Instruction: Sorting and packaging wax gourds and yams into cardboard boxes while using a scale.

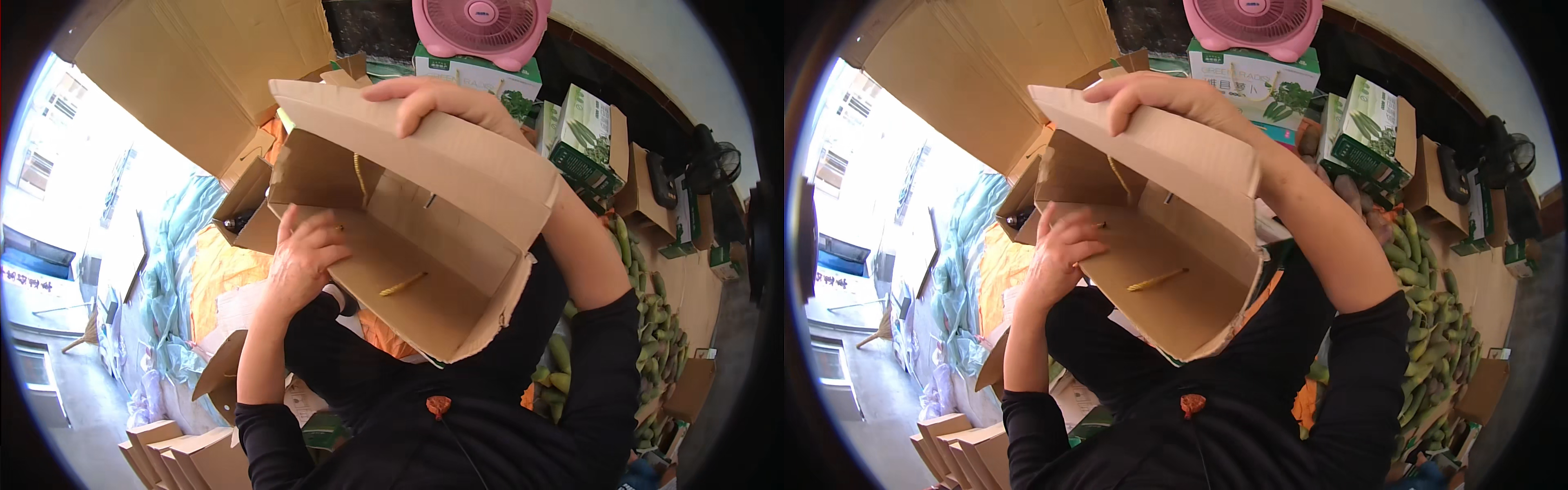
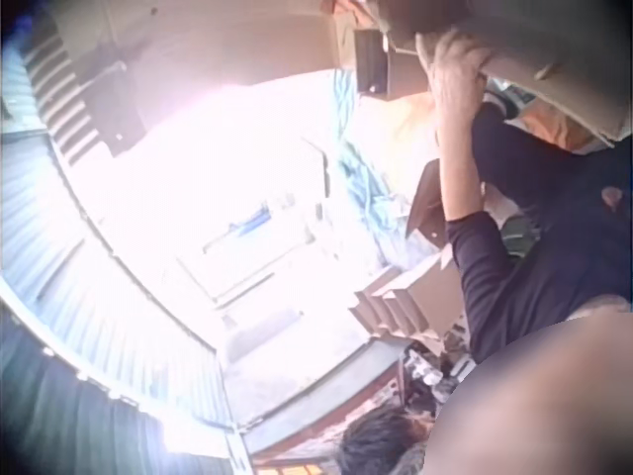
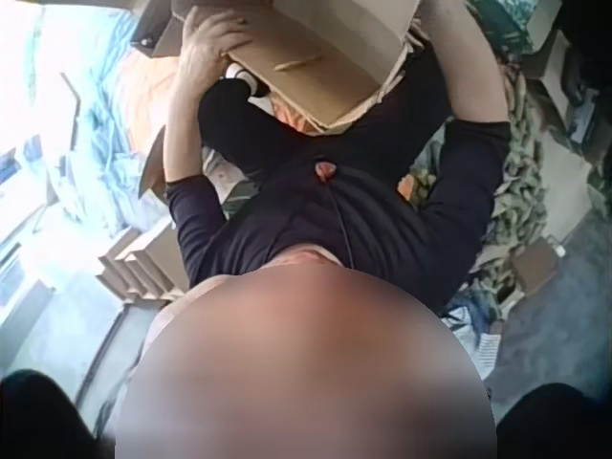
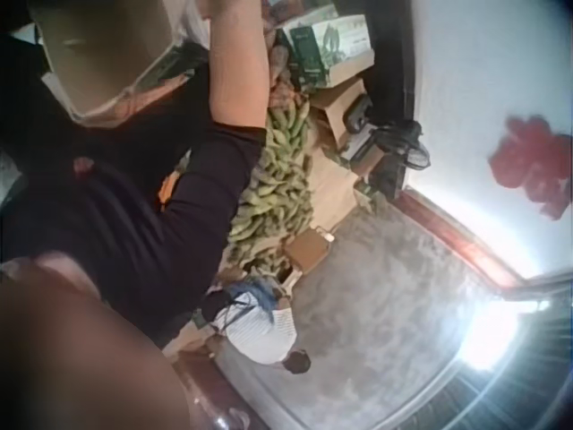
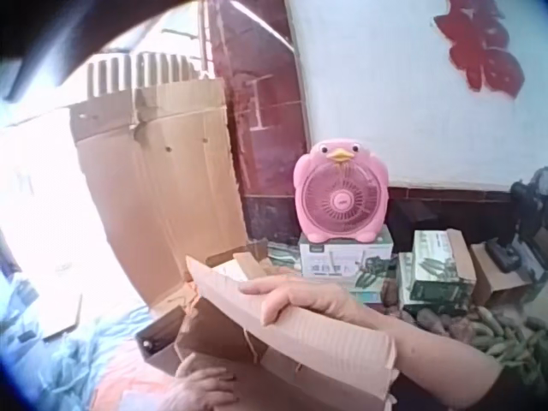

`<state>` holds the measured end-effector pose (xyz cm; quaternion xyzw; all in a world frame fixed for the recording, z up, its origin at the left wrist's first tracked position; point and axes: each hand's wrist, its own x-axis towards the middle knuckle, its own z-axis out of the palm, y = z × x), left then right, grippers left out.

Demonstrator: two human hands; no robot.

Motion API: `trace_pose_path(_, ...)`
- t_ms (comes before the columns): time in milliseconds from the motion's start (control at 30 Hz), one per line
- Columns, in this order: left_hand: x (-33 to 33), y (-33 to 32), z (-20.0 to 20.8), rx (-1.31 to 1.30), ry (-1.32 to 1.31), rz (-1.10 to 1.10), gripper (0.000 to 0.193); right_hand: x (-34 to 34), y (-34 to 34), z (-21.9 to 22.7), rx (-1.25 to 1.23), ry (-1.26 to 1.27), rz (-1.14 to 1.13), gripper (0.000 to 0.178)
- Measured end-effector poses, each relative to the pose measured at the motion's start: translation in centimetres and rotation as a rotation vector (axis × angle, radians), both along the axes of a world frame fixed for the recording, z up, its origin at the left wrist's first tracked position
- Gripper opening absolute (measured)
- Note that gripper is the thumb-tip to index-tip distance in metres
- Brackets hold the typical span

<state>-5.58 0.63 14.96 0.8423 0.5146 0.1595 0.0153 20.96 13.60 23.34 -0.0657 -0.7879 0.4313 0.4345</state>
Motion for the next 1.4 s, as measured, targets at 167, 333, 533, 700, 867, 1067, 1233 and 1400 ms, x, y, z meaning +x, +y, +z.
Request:
trace_pose_path(167, 0.2, 0.1, -0.7, -0.032, -0.044, -0.056, 0.03, 0.0, 1.6, -0.9, -0.087, -0.066, -0.027, 0.021)
trace_pose_path(333, -0.1, -0.3, -2.0, -0.114, -0.022, 0.097, 0.01, 3.5, 1.9, -2.2, -0.085, -0.034, -0.406, 0.021)
trace_pose_path(533, 0.9, 1.1, -3.6, -0.113, -0.038, 0.221, 0.011, 10.2, -0.1, -5.9, -0.319, -0.169, -0.581, 0.019)
trace_pose_path(700, 2.7, 3.1, -5.5, -0.104, 0.016, 0.272, 0.015, 15.5, -2.2, -11.3, -0.558, -0.08, -0.738, 0.018)
trace_pose_path(867, 5.9, 4.4, -7.9, -0.139, 0.016, 0.211, 0.016, 19.5, -5.4, -18.4, -0.691, 0.047, -0.817, 0.014)
trace_pose_path(1067, 6.1, 4.7, -13.0, -0.297, 0.084, 0.216, 0.021, 20.3, -11.6, -29.6, -0.829, -0.114, -1.029, 0.013)
trace_pose_path(1233, 5.7, 4.7, -12.7, -0.424, 0.112, 0.243, 0.04, 20.3, -18.7, -38.7, -0.913, -0.557, -1.066, 0.013)
trace_pose_path(1400, 4.7, 4.5, -13.0, -0.436, 0.129, 0.277, 0.038, 19.0, -24.8, -46.3, -0.924, -0.615, -0.915, 0.014)
